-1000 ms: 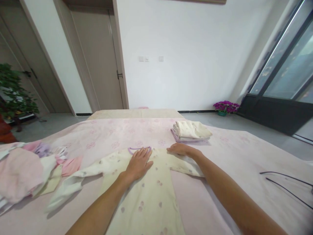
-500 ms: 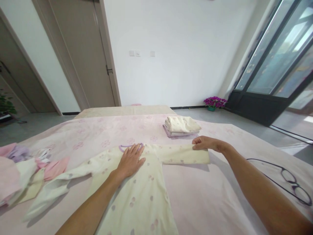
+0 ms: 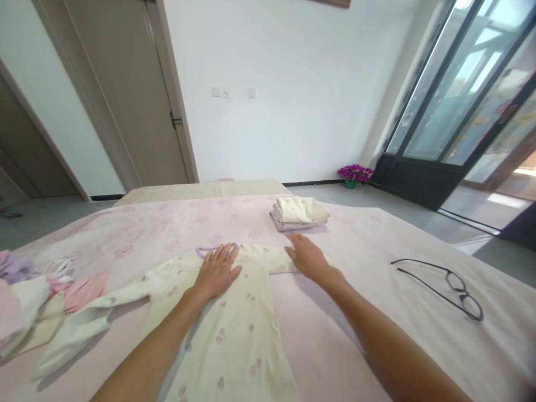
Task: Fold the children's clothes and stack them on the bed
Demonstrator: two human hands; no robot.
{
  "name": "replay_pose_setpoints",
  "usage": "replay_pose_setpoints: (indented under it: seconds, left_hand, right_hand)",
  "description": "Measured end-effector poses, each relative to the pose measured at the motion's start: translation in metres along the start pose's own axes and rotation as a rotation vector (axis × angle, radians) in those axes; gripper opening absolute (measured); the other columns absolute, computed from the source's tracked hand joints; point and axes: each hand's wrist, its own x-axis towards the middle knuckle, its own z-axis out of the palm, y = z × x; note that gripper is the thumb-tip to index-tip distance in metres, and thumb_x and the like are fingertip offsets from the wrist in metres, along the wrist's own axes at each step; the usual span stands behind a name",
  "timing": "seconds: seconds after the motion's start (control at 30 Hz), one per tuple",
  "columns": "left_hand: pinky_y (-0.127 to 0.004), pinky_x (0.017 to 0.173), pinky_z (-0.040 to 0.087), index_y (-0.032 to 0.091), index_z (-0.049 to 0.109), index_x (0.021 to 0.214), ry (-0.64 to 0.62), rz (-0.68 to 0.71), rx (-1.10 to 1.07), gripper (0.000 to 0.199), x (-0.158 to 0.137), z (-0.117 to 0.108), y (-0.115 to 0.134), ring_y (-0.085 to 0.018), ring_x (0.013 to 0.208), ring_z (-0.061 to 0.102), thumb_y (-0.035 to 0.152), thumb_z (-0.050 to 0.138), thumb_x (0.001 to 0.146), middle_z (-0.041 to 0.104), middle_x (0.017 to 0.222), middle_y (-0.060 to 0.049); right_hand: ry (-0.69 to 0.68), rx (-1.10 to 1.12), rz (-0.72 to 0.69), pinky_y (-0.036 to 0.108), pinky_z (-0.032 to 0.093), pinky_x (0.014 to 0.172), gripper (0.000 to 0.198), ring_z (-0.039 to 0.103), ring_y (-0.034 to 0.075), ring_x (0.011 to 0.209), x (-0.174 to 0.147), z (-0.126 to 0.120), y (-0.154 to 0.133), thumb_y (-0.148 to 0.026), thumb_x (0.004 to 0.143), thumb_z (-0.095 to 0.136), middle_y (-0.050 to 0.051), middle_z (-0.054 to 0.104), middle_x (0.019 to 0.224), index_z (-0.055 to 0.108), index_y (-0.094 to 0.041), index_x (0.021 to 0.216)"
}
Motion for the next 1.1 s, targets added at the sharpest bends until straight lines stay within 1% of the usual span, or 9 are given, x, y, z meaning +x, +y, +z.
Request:
replay_pose_setpoints:
  seconds: [0.1,0.2,0.37,0.5,0.6,0.73,0.9,1.03,1.1]
  left_hand:
    - [-0.049,0.118,0.017,0.026,0.031,0.153,0.015,-0.013,0.007,0.061,0.000,0.002,-0.001,-0.028,0.148,0.022,0.052,0.031,0.098,0.029,0.160,-0.007]
    - [-0.049,0.117,0.017,0.026,0.032,0.152,0.012,-0.025,0.014,0.062,0.001,0.002,-0.002,-0.028,0.148,0.022,0.054,0.032,0.097,0.029,0.160,-0.007]
    - [-0.050,0.117,0.018,0.025,0.031,0.153,-0.006,-0.028,0.006,0.062,0.000,-0.001,-0.001,-0.029,0.147,0.023,0.053,0.033,0.097,0.029,0.160,-0.009]
    - [-0.049,0.117,0.018,0.026,0.032,0.152,0.004,-0.030,0.008,0.061,-0.001,0.000,0.000,-0.028,0.147,0.024,0.052,0.034,0.097,0.030,0.159,-0.008]
    - [-0.049,0.117,0.018,0.026,0.032,0.152,0.004,-0.024,0.004,0.061,-0.001,0.000,-0.001,-0.028,0.147,0.024,0.053,0.032,0.098,0.030,0.159,-0.009]
    - [-0.050,0.116,0.019,0.024,0.032,0.152,0.009,-0.019,0.007,0.061,-0.002,-0.002,0.000,-0.029,0.147,0.024,0.052,0.032,0.098,0.030,0.159,-0.010]
    - [-0.051,0.117,0.020,0.025,0.033,0.152,0.008,-0.012,0.011,0.059,-0.003,-0.004,0.004,-0.028,0.147,0.025,0.050,0.033,0.098,0.031,0.159,-0.009]
    - [-0.053,0.117,0.020,0.022,0.042,0.148,0.099,-0.003,0.000,0.056,-0.006,-0.007,0.004,-0.030,0.146,0.026,0.044,0.040,0.097,0.036,0.156,-0.011]
    - [-0.051,0.120,0.017,0.020,0.049,0.143,0.167,0.059,-0.027,0.051,-0.006,-0.010,0.007,-0.029,0.147,0.025,0.036,0.044,0.095,0.040,0.154,-0.010]
  right_hand:
    - [-0.040,0.062,-0.226,0.046,0.025,0.116,0.063,0.023,0.031,0.146,-0.025,0.026,-0.059,-0.041,0.096,0.045,0.017,0.027,0.158,0.035,-0.011,0.151]
    - [-0.104,0.037,-0.206,0.054,0.019,0.117,0.070,0.015,0.036,0.148,-0.050,0.041,-0.076,-0.046,0.095,0.046,0.017,0.016,0.161,0.029,-0.012,0.153]
    - [-0.120,-0.094,-0.121,0.057,0.015,0.116,0.066,0.016,0.038,0.147,-0.080,0.036,-0.037,-0.047,0.098,0.041,0.018,0.020,0.160,0.032,-0.011,0.152]
    - [-0.122,-0.169,0.010,0.055,0.022,0.114,0.063,0.020,0.037,0.146,-0.092,0.026,0.000,-0.048,0.097,0.042,0.017,0.026,0.159,0.036,-0.015,0.150]
    - [-0.060,-0.178,0.137,0.047,0.032,0.109,0.057,0.034,0.035,0.140,-0.090,0.017,0.021,-0.044,0.096,0.042,0.018,0.032,0.156,0.044,-0.013,0.144]
    - [0.078,-0.183,0.310,0.044,0.041,0.096,0.048,0.051,0.033,0.121,-0.080,0.002,0.049,-0.038,0.097,0.039,0.020,0.054,0.134,0.049,-0.014,0.137]
    - [0.063,0.010,0.515,0.039,0.044,0.085,0.051,0.059,0.028,0.108,-0.073,-0.001,0.076,-0.041,0.095,0.040,0.013,0.063,0.121,0.045,-0.019,0.140]
    - [0.146,0.156,0.553,0.032,0.044,0.079,0.047,0.063,0.022,0.100,-0.068,0.005,0.080,-0.036,0.091,0.045,0.005,0.067,0.113,0.049,-0.025,0.137]
    - [0.208,0.186,0.532,0.030,0.043,0.078,0.042,0.062,0.020,0.100,-0.066,0.005,0.079,-0.033,0.091,0.046,0.003,0.067,0.113,0.054,-0.027,0.132]
